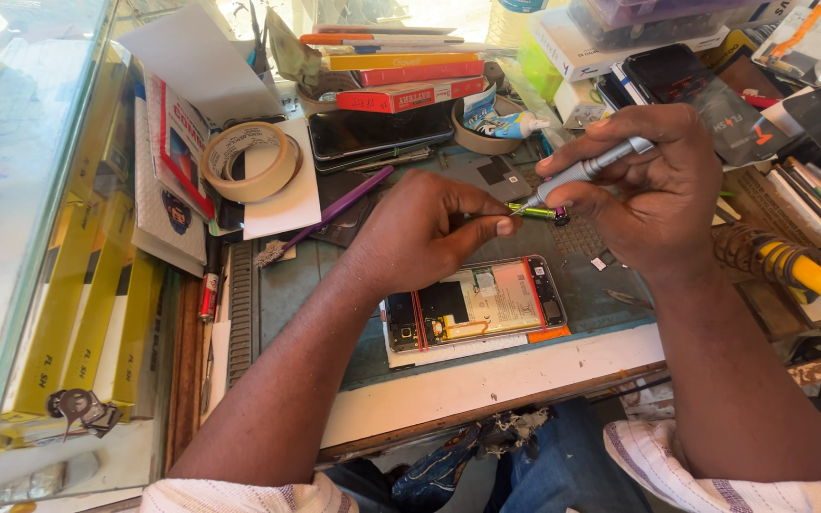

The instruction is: The person uses a screwdriver to remove screws from the internal frame of a disassembled smartphone. They carefully unscrew multiple fasteners around the battery and motherboard area. After removing the screws, the person picks up the phone's back cover and a battery package from the cluttered workbench.

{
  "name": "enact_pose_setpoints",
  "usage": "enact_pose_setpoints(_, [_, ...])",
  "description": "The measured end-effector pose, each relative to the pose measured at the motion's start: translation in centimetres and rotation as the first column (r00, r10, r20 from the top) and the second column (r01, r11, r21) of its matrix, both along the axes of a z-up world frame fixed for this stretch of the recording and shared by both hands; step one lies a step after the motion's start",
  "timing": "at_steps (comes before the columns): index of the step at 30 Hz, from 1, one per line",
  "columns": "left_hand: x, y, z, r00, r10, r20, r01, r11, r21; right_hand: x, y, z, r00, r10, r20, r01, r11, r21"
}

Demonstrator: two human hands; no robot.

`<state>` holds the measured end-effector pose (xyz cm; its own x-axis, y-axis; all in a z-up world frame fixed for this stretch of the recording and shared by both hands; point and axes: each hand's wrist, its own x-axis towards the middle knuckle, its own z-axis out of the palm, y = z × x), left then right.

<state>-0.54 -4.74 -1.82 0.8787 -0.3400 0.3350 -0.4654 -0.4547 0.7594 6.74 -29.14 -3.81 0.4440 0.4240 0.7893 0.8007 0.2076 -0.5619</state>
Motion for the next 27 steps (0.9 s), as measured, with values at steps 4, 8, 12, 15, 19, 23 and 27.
enact_pose_setpoints(4, [0.0,0.1,0.2,0.999,0.007,0.039,-0.010,0.998,0.067,0.0,0.0,-0.1,1.000,0.016,-0.005,-0.016,1.000,-0.002])
enact_pose_setpoints(8, [-0.1,0.1,0.3,0.998,-0.001,0.059,-0.004,0.996,0.092,-0.1,-0.1,-0.1,1.000,0.024,-0.017,-0.024,1.000,-0.008])
enact_pose_setpoints(12, [0.0,0.1,0.2,0.999,-0.007,0.053,0.003,0.997,0.080,-0.3,-0.1,0.0,0.999,0.032,-0.037,-0.032,0.999,-0.012])
enact_pose_setpoints(15, [-0.1,0.1,0.4,0.998,-0.025,0.066,0.020,0.997,0.074,-0.6,0.3,0.2,0.998,0.044,-0.046,-0.045,0.999,-0.024])
enact_pose_setpoints(19, [-0.2,0.6,0.9,0.999,0.022,-0.026,-0.019,0.993,0.114,-0.8,1.1,0.5,0.999,0.030,-0.026,-0.031,0.999,-0.039])
enact_pose_setpoints(23, [0.3,2.0,1.0,0.995,-0.004,0.099,-0.004,0.997,0.082,-1.2,1.1,0.8,0.998,0.006,-0.060,-0.007,1.000,-0.022])
enact_pose_setpoints(27, [1.3,4.1,1.0,0.998,0.034,-0.051,-0.012,0.928,0.372,-0.6,1.5,1.2,0.998,-0.015,-0.063,0.015,1.000,0.000])
